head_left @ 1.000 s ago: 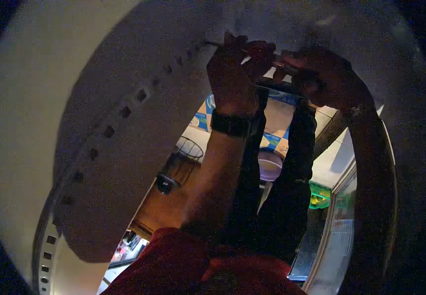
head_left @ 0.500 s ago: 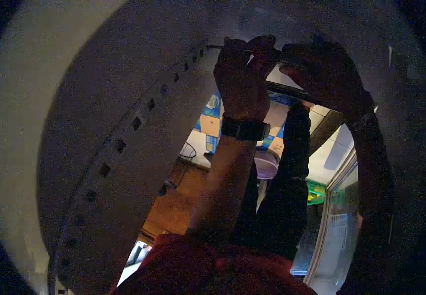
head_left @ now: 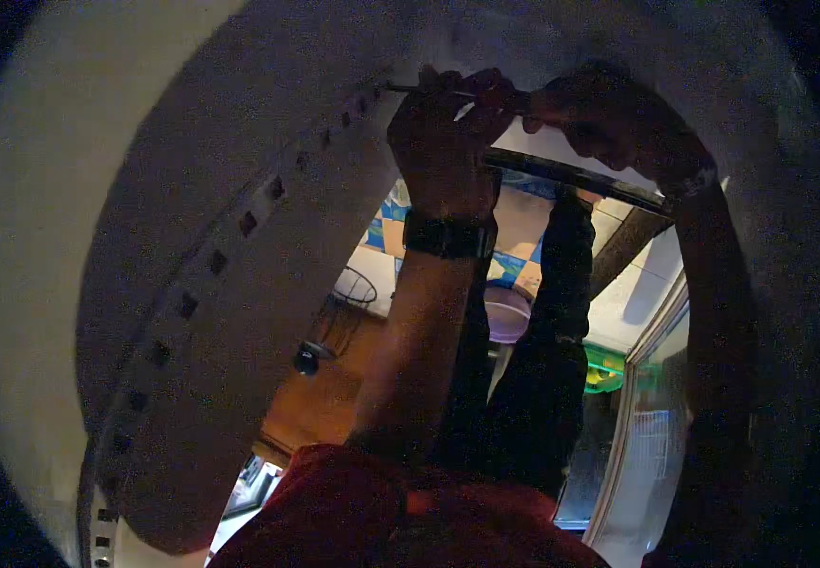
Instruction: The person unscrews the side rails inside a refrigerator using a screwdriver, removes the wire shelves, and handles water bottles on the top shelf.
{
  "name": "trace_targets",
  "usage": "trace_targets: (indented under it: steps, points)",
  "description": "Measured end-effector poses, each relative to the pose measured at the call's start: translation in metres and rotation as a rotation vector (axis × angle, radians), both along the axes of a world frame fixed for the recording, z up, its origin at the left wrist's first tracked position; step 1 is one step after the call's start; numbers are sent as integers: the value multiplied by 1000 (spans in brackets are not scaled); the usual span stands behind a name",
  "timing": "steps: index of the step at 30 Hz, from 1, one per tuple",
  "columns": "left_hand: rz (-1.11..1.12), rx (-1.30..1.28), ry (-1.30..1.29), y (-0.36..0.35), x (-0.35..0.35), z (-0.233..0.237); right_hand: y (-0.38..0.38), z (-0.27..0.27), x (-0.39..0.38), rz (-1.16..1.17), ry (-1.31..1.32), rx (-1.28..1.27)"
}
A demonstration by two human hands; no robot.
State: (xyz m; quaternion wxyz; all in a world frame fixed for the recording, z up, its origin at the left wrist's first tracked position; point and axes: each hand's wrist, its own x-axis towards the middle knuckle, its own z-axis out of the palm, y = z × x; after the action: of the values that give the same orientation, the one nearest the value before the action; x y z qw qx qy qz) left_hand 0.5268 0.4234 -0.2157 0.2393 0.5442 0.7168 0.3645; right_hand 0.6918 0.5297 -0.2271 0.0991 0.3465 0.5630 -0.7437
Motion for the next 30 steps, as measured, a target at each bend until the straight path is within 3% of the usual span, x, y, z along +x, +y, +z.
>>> trace_targets:
  steps: [1, 4, 7, 10, 11, 12, 14, 16, 17, 19, 23, 25, 26, 28, 30]
  points:
    - [-8, -12, 7, 0, -2, -1, -1, -3, 5, -99, 146, -47]
    - [-14, -39, 3, 0, -8, 2, -8, -7, 5, -117, 225, 55]
    - [-40, -49, 25, -1, -10, 0, -24, -19, 6, -34, 331, 486]
    - [-63, -73, 27, -1, -11, 0, -29, -13, 3, -166, 175, 164]
    - [-64, -87, 8, 1, -12, 0, -34, -26, 2, -141, 281, 469]
    - [32, -137, -170, 1, -8, 0, -43, -49, 3, -113, 385, 775]
    - [220, -243, -531, 1, 0, 1, -44, -48, 4, -155, 297, 691]
    - [413, -292, -842, 1, 4, 7, -37, -6, 3, -275, -70, -97]
    - [509, -283, -973, 6, 7, 14, -38, -9, 3, -254, -73, -62]
    - [463, -277, -800, 4, 7, 16, -40, -17, 2, -209, -78, 6]
    - [-144, -133, 277, -8, -13, 2, -30, -9, -1, -182, -135, -83]
    - [-259, -94, 484, -12, -16, 0, -31, -9, 1, -223, -86, -21]
    - [-218, -129, 456, -8, -13, 6, -29, -6, 1, -188, -111, -12]
    - [86, -198, -130, -2, -7, 11, -22, 1, -1, -121, -163, 7]
    - [613, -232, -1241, 2, -2, 7, -33, -44, 2, -3, 190, 852]
